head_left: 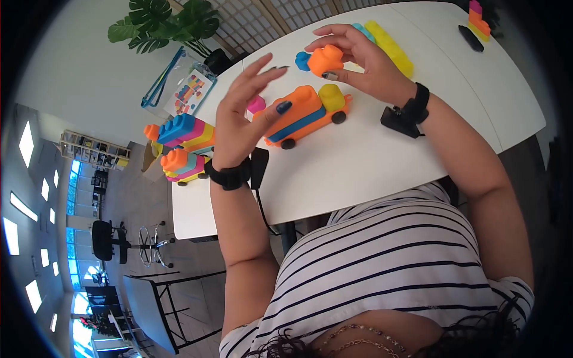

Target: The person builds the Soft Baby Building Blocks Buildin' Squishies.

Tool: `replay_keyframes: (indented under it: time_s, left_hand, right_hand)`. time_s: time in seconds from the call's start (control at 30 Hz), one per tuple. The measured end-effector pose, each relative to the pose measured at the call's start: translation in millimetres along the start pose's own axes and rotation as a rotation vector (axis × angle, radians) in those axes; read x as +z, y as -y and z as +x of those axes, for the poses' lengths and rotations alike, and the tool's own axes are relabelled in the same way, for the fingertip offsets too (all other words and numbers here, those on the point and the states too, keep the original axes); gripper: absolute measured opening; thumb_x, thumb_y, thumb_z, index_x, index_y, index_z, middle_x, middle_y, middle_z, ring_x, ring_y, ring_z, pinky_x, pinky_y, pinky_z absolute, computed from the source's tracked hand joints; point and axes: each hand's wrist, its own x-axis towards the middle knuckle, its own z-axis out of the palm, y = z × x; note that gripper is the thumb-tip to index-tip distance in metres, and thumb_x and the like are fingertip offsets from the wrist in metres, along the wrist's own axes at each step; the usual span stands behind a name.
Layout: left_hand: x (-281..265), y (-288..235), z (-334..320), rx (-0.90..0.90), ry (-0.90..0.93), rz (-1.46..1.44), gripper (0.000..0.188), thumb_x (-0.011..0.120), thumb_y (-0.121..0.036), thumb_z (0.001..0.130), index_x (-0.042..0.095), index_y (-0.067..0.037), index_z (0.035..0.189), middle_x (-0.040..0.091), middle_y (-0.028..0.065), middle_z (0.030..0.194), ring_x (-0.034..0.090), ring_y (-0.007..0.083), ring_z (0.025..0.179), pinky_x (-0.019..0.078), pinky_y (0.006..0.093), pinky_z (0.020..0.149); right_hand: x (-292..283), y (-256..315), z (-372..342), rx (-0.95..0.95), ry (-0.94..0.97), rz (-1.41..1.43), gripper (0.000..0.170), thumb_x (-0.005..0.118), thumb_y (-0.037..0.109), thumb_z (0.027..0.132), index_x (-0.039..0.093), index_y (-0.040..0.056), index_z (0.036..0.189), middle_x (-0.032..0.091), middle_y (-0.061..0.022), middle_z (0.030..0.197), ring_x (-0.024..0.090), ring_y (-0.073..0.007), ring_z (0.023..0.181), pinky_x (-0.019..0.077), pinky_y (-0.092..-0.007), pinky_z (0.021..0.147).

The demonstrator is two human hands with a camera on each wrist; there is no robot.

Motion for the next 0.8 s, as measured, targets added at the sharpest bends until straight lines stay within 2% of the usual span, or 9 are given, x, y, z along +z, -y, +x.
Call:
replay_keyframes:
  time_s: [0.1,0.17,0.23,0.3,0.33,0.57,0.63,0.7,0.8]
  left_hand:
    - [-6,19,-2,0.034,-0.036,0.133,0.060,0.088,-0.015,0.083,0.070,-0.012,0.140,0.063,0.0118,0.151,0.058,0.0282,0.139,0.0442,0.0424,0.119]
    - [0,29,-5,-0.275,0.137,0.019,0.056,0.079,-0.006,0.087,0.066,-0.004,0.142,0.059,0.0098,0.154,0.052,0.0240,0.146,0.0389,0.0409,0.123]
    - [9,51,-5,-0.228,0.137,0.060,0.054,0.082,-0.003,0.086,0.068,-0.003,0.138,0.068,0.0096,0.141,0.062,0.0204,0.133,0.0471,0.0362,0.116]
    - [13,58,-3,-0.426,0.105,0.117,0.053,0.086,-0.002,0.084,0.070,-0.001,0.135,0.074,0.0094,0.125,0.070,0.0164,0.115,0.0555,0.0315,0.105]
    - [14,57,-1,-0.344,0.085,0.171,0.050,0.088,-0.005,0.084,0.071,0.000,0.131,0.077,0.0088,0.116,0.073,0.0141,0.102,0.0595,0.0285,0.095]
    - [16,57,3,-0.305,0.087,0.215,0.049,0.087,-0.004,0.083,0.072,0.002,0.129,0.076,0.0099,0.118,0.072,0.0151,0.106,0.0583,0.0305,0.098]
    - [17,64,7,-0.245,0.045,0.137,0.048,0.088,-0.013,0.082,0.074,-0.001,0.127,0.079,0.0128,0.112,0.076,0.0204,0.098,0.0590,0.0322,0.093]
    - [18,58,-5,-0.287,0.003,0.057,0.041,0.083,-0.009,0.088,0.074,0.001,0.127,0.076,0.0133,0.121,0.073,0.0191,0.108,0.0563,0.0316,0.098]
    - [19,67,-7,-0.267,-0.030,-0.067,0.040,0.070,-0.029,0.102,0.073,0.003,0.126,0.075,0.0109,0.121,0.069,0.0163,0.111,0.0526,0.0310,0.100]
  right_hand:
    - [-6,-7,-6,0.136,0.045,-0.103,0.067,0.080,0.005,0.090,0.046,0.0112,0.148,0.059,-0.0089,0.146,0.063,-0.0236,0.131,0.0513,-0.0367,0.113]
    - [-2,-15,-9,0.225,0.152,-0.108,0.066,0.078,-0.002,0.087,0.046,0.0102,0.143,0.058,-0.0067,0.139,0.065,-0.0173,0.125,0.0491,-0.0375,0.115]
    - [0,-14,-8,0.203,0.150,-0.081,0.063,0.080,-0.001,0.085,0.049,0.0100,0.139,0.059,-0.0068,0.132,0.065,-0.0173,0.124,0.0497,-0.0381,0.114]
    - [3,-7,-6,0.235,0.157,-0.180,0.057,0.079,-0.002,0.086,0.053,0.0102,0.135,0.060,-0.0063,0.132,0.066,-0.0184,0.124,0.0501,-0.0380,0.114]
    - [3,-7,-7,0.235,0.168,-0.183,0.057,0.079,-0.002,0.086,0.053,0.0102,0.135,0.060,-0.0063,0.132,0.066,-0.0184,0.124,0.0501,-0.0380,0.114]
    - [1,-15,-12,0.304,0.156,-0.144,0.050,0.077,0.000,0.090,0.060,0.0116,0.135,0.063,-0.0045,0.137,0.065,-0.0195,0.126,0.0526,-0.0370,0.110]
    - [0,-12,-10,0.320,0.161,-0.160,0.049,0.078,0.001,0.091,0.061,0.0120,0.136,0.063,-0.0045,0.138,0.065,-0.0194,0.126,0.0530,-0.0369,0.110]
    - [2,-13,-10,0.278,0.192,-0.188,0.045,0.080,0.010,0.093,0.062,0.0142,0.134,0.064,-0.0049,0.138,0.066,-0.0217,0.123,0.0553,-0.0357,0.103]
    - [2,-9,-8,0.324,0.223,-0.162,0.048,0.079,0.007,0.093,0.061,0.0133,0.137,0.064,-0.0053,0.140,0.065,-0.0212,0.124,0.0546,-0.0360,0.106]
